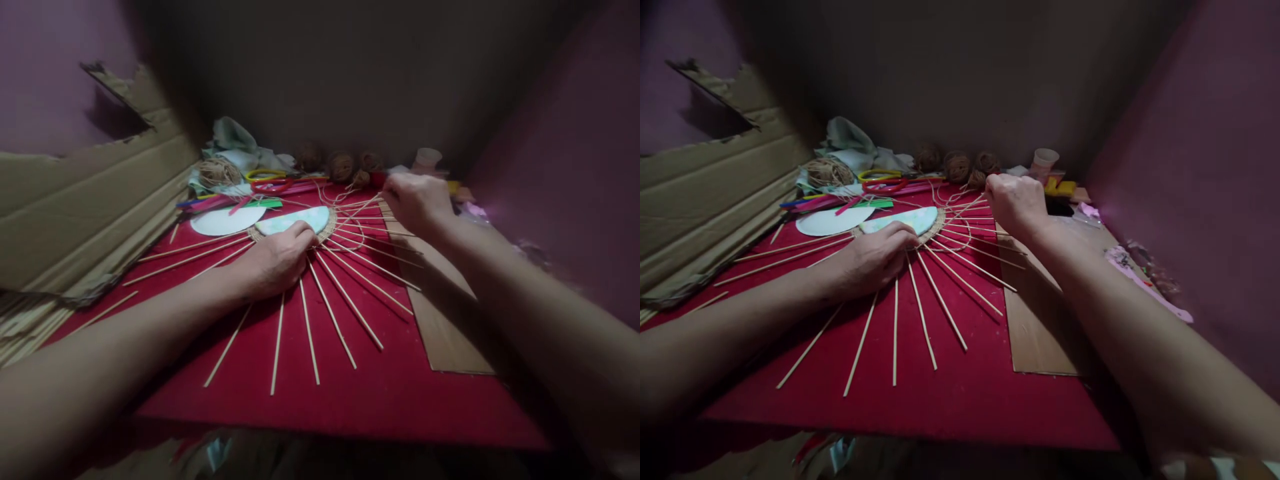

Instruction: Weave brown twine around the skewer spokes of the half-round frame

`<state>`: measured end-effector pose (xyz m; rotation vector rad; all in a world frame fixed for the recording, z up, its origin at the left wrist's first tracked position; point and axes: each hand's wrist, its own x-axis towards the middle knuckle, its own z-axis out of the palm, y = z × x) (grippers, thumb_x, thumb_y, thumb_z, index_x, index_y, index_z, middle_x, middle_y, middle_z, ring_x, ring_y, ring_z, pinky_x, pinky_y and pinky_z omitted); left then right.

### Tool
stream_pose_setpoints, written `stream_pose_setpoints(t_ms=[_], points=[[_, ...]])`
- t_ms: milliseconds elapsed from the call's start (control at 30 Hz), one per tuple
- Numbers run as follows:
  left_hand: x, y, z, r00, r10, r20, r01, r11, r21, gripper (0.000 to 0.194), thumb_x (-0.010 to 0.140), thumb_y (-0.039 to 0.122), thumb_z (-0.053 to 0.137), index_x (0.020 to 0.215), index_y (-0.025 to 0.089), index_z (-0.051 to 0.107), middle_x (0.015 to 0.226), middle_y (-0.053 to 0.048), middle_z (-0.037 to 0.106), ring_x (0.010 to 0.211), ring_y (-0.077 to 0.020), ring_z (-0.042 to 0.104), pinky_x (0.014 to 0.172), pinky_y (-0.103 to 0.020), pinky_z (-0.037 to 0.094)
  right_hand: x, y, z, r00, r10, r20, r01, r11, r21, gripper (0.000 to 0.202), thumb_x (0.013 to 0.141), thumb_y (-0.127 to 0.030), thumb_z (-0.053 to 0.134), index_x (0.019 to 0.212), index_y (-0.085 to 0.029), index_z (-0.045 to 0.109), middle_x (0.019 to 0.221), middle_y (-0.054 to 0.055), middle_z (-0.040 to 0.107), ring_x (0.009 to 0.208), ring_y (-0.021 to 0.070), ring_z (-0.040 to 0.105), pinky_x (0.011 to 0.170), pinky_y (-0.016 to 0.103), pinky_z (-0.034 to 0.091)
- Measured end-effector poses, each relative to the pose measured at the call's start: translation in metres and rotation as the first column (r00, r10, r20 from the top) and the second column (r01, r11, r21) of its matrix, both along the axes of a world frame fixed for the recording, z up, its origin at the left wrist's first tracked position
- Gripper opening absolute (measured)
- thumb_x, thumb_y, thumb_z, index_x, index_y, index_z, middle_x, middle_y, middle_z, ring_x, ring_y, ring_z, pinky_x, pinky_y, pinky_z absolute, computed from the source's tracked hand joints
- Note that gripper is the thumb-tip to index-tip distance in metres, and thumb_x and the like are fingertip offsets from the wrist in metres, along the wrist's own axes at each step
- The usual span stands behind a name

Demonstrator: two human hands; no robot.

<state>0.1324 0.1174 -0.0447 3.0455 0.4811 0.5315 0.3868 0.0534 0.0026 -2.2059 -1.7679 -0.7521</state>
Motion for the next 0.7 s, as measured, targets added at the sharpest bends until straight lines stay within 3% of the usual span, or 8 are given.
stream_pose_setpoints(t_ms=[100, 267, 433, 533, 600, 700], points=[[0.0, -0.001, 0.002, 1.0, 0.028, -0.011, -0.028, 1.0, 0.013, 0.029, 0.08, 0.008, 0.04, 0.107, 0.013, 0.05, 0.105, -0.012, 0.058, 0.083, -0.0178, 0.058, 0.067, -0.029, 0.046, 0.006, 0.017, -0.007, 0.998, 0.02, -0.052, -0.018, 0.999, 0.04, 0.025, 0.091, -0.03, 0.046, 0.094, -0.018, 0.067, 0.095, 0.01, 0.069, 0.079, 0.0221, 0.059, 0.063, 0.032, 0.032], [-0.001, 0.0, 0.002, 1.0, 0.012, 0.012, -0.012, 1.0, -0.014, 0.032, 0.079, 0.008, 0.04, 0.109, 0.015, 0.048, 0.105, -0.011, 0.058, 0.085, -0.0181, 0.057, 0.069, -0.029, 0.046, 0.01, 0.025, -0.022, 0.98, -0.053, -0.191, 0.058, 0.998, 0.021, 0.024, 0.088, -0.03, 0.049, 0.094, -0.019, 0.069, 0.088, 0.01, 0.069, 0.079, 0.0235, 0.06, 0.064, 0.033, 0.036], [-0.004, 0.002, -0.002, 0.999, -0.004, 0.053, 0.006, 0.999, -0.033, 0.032, 0.079, 0.008, 0.044, 0.11, 0.016, 0.048, 0.104, -0.009, 0.057, 0.088, -0.0171, 0.057, 0.075, -0.029, 0.047, 0.017, 0.023, -0.035, 0.988, -0.066, -0.142, 0.056, 0.996, -0.074, 0.024, 0.083, -0.019, 0.048, 0.089, -0.016, 0.072, 0.089, 0.014, 0.067, 0.087, 0.0281, 0.058, 0.068, 0.036, 0.04], [-0.004, 0.002, -0.003, 0.999, 0.002, 0.05, 0.002, 0.998, -0.068, 0.032, 0.08, 0.009, 0.044, 0.111, 0.016, 0.047, 0.106, -0.009, 0.057, 0.088, -0.0172, 0.057, 0.076, -0.03, 0.048, 0.011, 0.023, -0.034, 0.994, 0.053, -0.098, -0.055, 0.998, -0.014, 0.028, 0.075, -0.011, 0.052, 0.095, -0.013, 0.071, 0.1, 0.017, 0.065, 0.1, 0.032, 0.053, 0.078, 0.041, 0.041], [-0.004, 0.001, -0.002, 0.998, -0.007, 0.066, 0.014, 0.995, -0.095, 0.031, 0.081, 0.01, 0.045, 0.111, 0.017, 0.047, 0.106, -0.009, 0.057, 0.089, -0.0172, 0.057, 0.077, -0.03, 0.048, -0.002, 0.022, -0.031, 0.965, 0.21, -0.156, -0.198, 0.976, 0.088, 0.031, 0.072, -0.006, 0.051, 0.095, -0.014, 0.071, 0.098, 0.014, 0.065, 0.098, 0.0293, 0.053, 0.081, 0.041, 0.041], [-0.006, -0.002, 0.005, 0.991, -0.011, 0.131, 0.029, 0.99, -0.137, 0.032, 0.08, 0.009, 0.045, 0.111, 0.018, 0.05, 0.104, -0.008, 0.059, 0.09, -0.0163, 0.057, 0.078, -0.029, 0.048, -0.027, 0.018, -0.031, 0.794, 0.492, -0.358, -0.452, 0.871, 0.195, 0.033, 0.07, -0.003, 0.047, 0.089, -0.017, 0.069, 0.089, 0.006, 0.064, 0.083, 0.0187, 0.057, 0.074, 0.031, 0.044]])
